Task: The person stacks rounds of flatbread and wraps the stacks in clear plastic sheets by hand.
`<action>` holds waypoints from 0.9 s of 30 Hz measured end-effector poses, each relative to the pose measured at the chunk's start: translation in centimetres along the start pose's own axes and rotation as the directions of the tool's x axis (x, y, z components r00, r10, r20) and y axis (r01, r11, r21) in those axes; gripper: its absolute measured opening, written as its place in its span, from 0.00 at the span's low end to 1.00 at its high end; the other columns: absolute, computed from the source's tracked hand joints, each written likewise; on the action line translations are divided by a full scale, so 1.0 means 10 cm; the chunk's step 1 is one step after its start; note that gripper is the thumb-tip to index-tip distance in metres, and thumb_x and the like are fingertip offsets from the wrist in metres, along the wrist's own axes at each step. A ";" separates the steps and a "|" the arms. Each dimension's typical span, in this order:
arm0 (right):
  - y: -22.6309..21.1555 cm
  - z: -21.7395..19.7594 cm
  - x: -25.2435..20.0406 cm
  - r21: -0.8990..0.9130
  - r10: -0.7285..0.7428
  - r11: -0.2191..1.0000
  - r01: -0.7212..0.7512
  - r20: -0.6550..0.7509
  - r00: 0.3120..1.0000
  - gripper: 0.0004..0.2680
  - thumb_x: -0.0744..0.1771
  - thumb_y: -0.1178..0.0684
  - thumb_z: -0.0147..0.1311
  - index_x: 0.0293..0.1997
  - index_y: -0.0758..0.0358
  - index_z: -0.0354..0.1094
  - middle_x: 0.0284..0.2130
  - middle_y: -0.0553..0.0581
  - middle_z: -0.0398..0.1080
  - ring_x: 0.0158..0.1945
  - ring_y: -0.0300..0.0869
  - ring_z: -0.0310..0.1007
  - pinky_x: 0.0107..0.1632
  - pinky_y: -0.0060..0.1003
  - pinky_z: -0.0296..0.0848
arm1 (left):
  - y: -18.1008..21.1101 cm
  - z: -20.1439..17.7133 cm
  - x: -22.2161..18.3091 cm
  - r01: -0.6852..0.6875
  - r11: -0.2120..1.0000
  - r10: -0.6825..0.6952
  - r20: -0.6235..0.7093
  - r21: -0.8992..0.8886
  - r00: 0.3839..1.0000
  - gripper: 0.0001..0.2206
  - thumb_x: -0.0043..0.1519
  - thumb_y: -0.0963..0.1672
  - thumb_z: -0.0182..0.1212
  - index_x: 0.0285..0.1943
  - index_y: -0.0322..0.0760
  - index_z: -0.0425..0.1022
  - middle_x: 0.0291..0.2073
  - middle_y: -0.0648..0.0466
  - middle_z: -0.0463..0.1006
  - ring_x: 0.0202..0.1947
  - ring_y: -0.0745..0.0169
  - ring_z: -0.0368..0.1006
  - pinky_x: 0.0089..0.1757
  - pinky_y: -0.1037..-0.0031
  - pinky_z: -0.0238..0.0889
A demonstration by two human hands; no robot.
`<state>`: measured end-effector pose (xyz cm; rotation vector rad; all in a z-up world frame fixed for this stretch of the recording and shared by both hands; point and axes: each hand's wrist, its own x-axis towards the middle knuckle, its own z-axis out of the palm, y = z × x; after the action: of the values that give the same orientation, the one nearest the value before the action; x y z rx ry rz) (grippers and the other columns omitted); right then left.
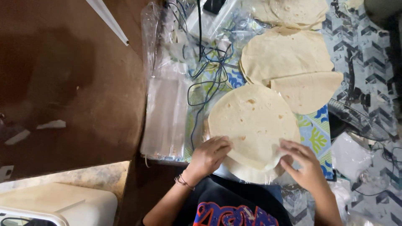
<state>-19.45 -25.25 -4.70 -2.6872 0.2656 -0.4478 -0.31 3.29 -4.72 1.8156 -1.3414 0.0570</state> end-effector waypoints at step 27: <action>0.06 0.04 -0.10 0.154 -0.038 0.987 0.039 -0.012 0.999 0.07 0.62 0.55 0.62 0.41 0.60 0.76 0.48 0.54 0.77 0.51 0.44 0.78 0.54 0.39 0.75 | 0.09 -0.17 -0.12 0.104 0.992 -0.098 0.087 -0.065 0.991 0.10 0.56 0.38 0.66 0.47 0.38 0.80 0.56 0.53 0.79 0.64 0.49 0.71 0.58 0.58 0.65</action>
<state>-20.35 -25.38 -5.56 -2.5435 0.1745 -0.4716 -0.79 5.23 -3.65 1.8415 -1.2907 -0.1192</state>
